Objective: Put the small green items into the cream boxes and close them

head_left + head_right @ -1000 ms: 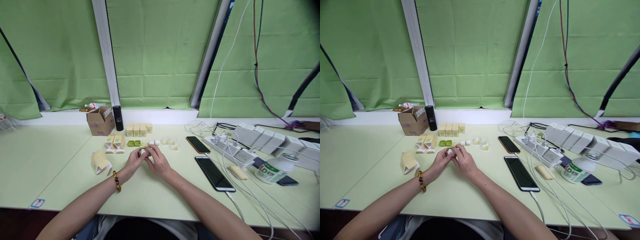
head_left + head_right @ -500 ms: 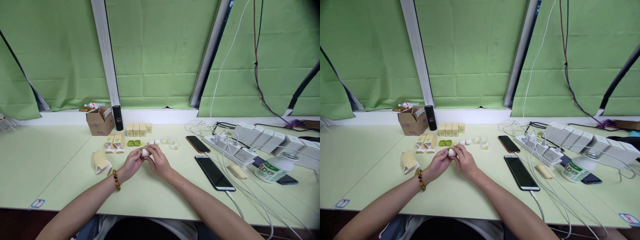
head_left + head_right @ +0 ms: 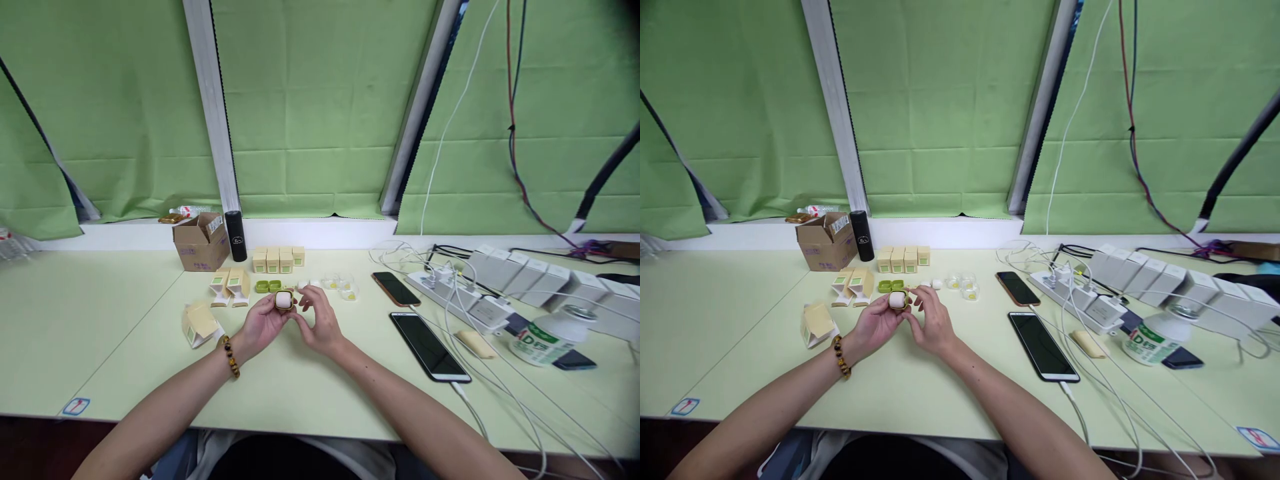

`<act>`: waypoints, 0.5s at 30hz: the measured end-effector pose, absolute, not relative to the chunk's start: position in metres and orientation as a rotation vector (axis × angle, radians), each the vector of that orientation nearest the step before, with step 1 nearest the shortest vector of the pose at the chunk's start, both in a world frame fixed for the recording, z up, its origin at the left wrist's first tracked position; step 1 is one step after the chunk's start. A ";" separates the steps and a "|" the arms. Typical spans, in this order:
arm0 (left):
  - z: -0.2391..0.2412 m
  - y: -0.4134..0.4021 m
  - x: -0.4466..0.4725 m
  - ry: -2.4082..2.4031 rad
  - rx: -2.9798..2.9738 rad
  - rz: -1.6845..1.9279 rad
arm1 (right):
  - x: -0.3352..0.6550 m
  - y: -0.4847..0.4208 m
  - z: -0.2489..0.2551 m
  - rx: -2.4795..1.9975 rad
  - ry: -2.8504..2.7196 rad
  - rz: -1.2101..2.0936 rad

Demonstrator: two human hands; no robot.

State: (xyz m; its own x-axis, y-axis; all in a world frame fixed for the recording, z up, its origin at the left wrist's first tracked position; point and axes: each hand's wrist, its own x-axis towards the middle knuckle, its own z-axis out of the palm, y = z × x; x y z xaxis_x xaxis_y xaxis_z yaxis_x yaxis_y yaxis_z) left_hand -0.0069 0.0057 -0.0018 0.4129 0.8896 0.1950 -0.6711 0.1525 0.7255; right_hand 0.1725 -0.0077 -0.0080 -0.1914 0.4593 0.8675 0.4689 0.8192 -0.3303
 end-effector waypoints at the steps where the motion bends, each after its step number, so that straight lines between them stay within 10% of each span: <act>1: -0.001 0.006 -0.007 0.302 0.842 1.147 | 0.173 -0.007 -0.008 -0.711 -1.807 -0.012; 15: 0.009 -0.001 -0.005 0.679 1.358 1.585 | 0.179 0.010 -0.019 -1.006 -1.712 0.195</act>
